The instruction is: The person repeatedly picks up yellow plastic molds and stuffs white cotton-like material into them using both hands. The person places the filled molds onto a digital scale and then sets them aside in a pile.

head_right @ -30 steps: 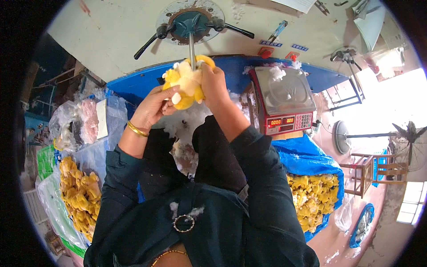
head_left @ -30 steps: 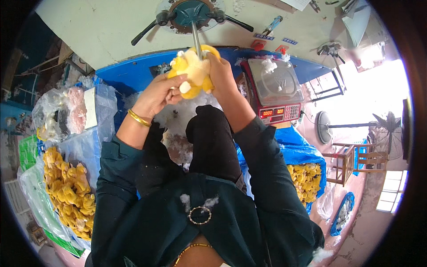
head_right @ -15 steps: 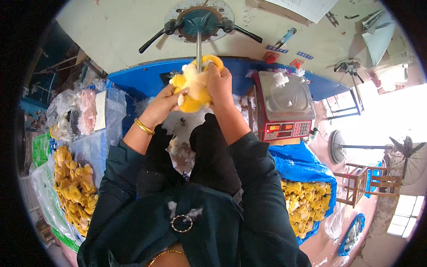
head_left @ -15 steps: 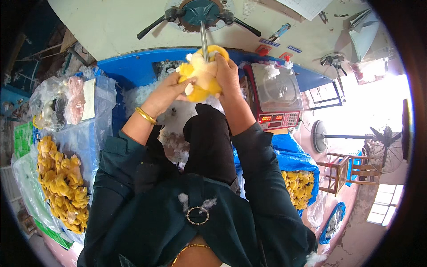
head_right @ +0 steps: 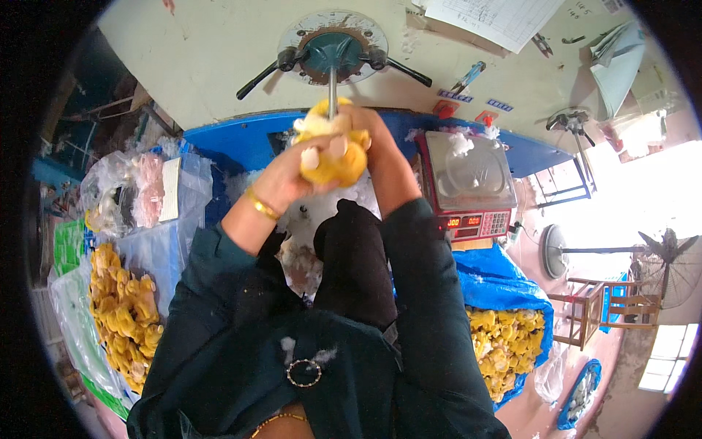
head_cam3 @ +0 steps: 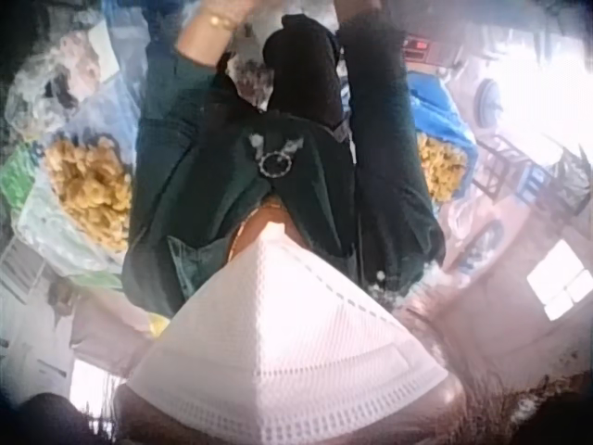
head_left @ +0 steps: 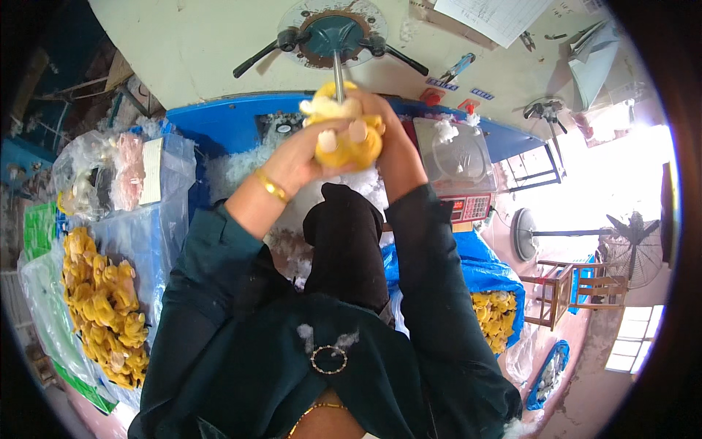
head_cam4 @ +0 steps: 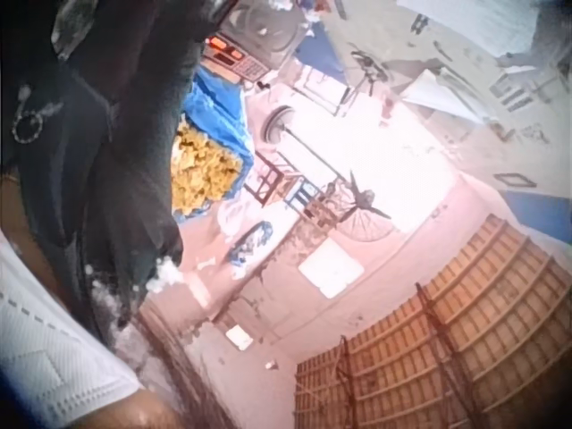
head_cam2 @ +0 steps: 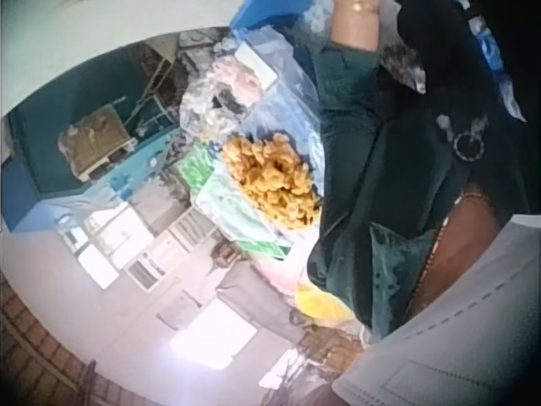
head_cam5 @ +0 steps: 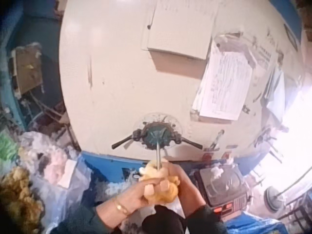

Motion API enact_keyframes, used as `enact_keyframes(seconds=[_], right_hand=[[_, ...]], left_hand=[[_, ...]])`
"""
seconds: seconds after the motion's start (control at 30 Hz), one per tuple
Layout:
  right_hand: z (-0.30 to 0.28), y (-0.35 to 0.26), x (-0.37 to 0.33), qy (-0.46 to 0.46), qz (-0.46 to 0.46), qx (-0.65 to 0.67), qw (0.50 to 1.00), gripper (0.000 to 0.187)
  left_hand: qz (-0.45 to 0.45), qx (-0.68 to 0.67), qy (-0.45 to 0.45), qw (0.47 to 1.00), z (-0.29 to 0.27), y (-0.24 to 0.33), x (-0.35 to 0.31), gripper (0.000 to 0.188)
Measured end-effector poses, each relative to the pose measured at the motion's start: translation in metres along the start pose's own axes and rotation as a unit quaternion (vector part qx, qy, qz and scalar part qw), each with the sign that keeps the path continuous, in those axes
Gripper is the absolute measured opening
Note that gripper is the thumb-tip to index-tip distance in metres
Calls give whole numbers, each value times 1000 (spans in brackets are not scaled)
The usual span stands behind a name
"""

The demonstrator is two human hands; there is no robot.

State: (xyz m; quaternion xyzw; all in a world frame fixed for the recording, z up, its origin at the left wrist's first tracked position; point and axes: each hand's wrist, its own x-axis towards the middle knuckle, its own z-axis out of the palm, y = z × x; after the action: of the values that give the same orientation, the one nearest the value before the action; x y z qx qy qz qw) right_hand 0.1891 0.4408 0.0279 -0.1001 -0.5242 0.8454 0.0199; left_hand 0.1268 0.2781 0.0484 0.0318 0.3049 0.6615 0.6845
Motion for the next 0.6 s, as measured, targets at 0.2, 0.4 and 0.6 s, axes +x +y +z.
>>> enact_keyframes(seconds=[0.2,0.4,0.6], right_hand=[[18,4,-13,97,-78,-322,938,33],[4,6,10,112,-66,-36,991,27],[37,22,-31,184,-51,67,979,35]], left_hand=[[-34,70,18,997,-10,21,-1,38],[-2,164,33,986,-8,28,8,38],[-36,114,14,993,0,9,-29,35]])
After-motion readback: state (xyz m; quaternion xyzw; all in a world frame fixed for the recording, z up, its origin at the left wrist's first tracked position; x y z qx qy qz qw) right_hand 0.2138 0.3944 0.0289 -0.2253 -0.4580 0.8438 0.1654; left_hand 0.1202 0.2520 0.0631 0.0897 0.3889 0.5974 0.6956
